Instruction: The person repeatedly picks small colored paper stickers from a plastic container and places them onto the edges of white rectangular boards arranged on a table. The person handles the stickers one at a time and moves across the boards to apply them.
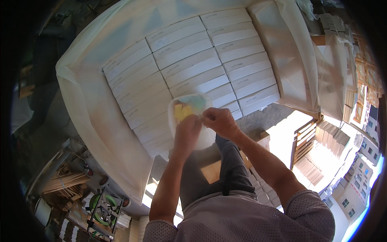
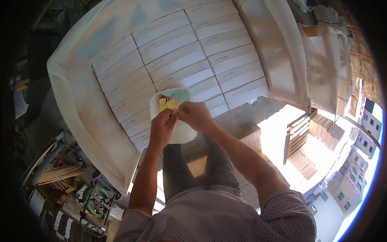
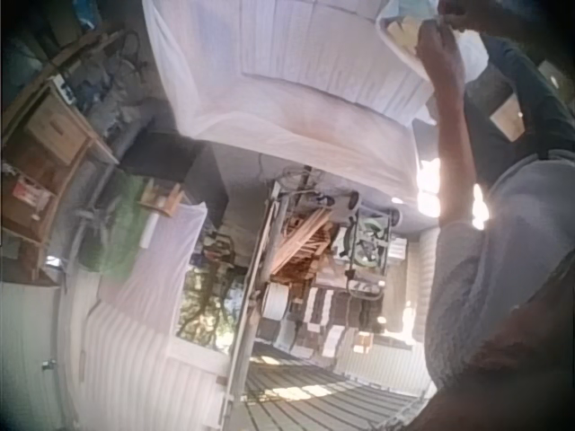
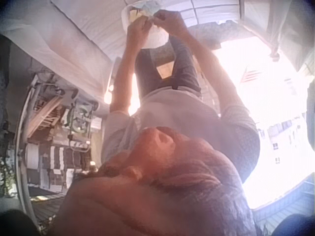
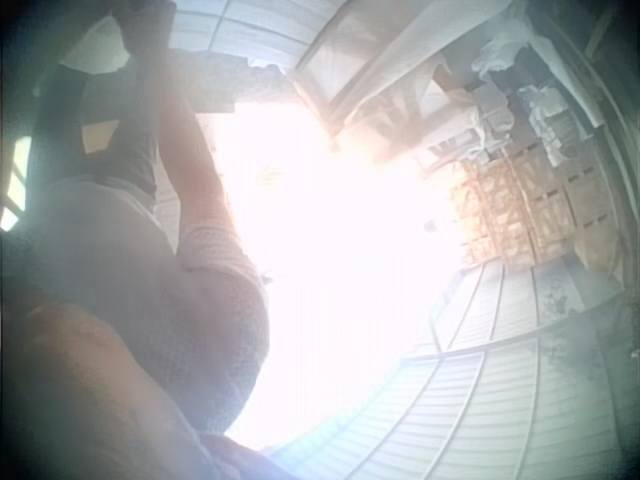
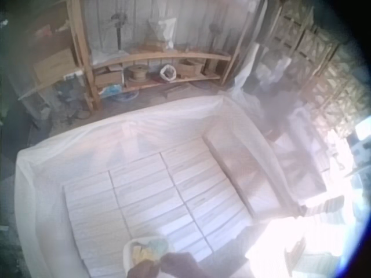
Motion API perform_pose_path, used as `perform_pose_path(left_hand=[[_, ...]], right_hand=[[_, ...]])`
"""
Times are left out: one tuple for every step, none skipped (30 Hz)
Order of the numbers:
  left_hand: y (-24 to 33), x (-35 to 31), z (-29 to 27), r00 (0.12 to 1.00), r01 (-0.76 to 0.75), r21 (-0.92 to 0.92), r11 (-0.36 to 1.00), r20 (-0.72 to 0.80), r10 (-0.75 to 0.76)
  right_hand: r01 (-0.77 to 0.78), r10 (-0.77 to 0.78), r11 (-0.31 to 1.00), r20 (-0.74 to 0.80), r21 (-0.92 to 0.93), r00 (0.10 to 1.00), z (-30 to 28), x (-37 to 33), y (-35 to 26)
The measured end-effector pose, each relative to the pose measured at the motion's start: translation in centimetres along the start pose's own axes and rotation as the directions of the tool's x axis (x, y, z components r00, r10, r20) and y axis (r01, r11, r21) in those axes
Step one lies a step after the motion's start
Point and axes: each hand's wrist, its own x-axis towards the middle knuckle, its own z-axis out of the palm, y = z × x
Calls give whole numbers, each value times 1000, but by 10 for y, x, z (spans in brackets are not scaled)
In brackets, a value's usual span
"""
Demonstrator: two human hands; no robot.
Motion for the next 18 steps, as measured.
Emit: perform_pose_path(left_hand=[[-1, 0, 1, 1000, -13, 8, 1000, -5, 13], [-3, 0, 2, 1000, -20, 0, 1000, -7, 20], [-4, 0, 2, 1000, -28, -8, 1000, -9, 28], [-5, 1, 3, 999, -35, -16, 999, -11, 35], [-6, 2, 2, 998, -58, -33, 998, 1, 58], [-7, 5, 0, 997, -79, -50, 996, 13, 80], [-7, 7, -3, 997, 22, -99, 995, 80, -14], [-7, 8, -6, 991, 127, -251, 960, 58, -116], [-6, 7, -9, 938, 345, -412, 843, 131, -320], [-4, 7, -12, 840, 532, -538, 654, 237, -489], [-3, 7, -13, 842, 526, -557, 643, 234, -487], [-1, 7, -14, 844, 520, -576, 631, 231, -484], [0, 7, -14, 846, 513, -594, 620, 229, -481], [1, 7, -15, 852, 504, -602, 619, 228, -472], [1, 7, -14, 857, 495, -610, 619, 227, -463], [1, 7, -14, 862, 486, -617, 618, 225, -453], [0, 7, -12, 865, 480, -600, 640, 203, -459], [-1, 6, -10, 868, 474, -582, 661, 181, -463]], right_hand=[[7, -8, 1000, -25, -29, 1000, 1, -2, -1], [5, -8, 998, -47, -62, 999, 2, -2, -2], [-13, 12, 999, -39, -31, 999, 1, -2, -4], [-41, 41, 999, -28, -5, 999, 0, -2, -6], [-102, 102, 995, -8, 9, 995, 0, -1, -8], [-124, 124, 987, 8, 99, 992, -2, -2, -10], [-179, 175, 968, 35, 175, 984, -5, -3, -12], [-208, 197, 941, 66, 267, 978, -7, -3, -14], [-201, 198, 945, 37, 257, 980, -7, -4, -15], [-168, 172, 949, 8, 266, 985, -7, -6, -17], [-146, 156, 952, -16, 270, 988, -6, -8, -18], [-68, 88, 969, -73, 239, 993, -5, -10, -19], [-4, 29, 979, -123, 202, 992, -4, -13, -20], [50, -23, 986, -167, 159, 986, -3, -15, -20], [61, -37, 987, -158, 150, 987, -3, -16, -20], [62, -41, 988, -146, 138, 988, -2, -17, -20], [63, -46, 990, -134, 127, 990, -2, -17, -20], [68, -53, 991, -136, 111, 989, -1, -16, -20]])
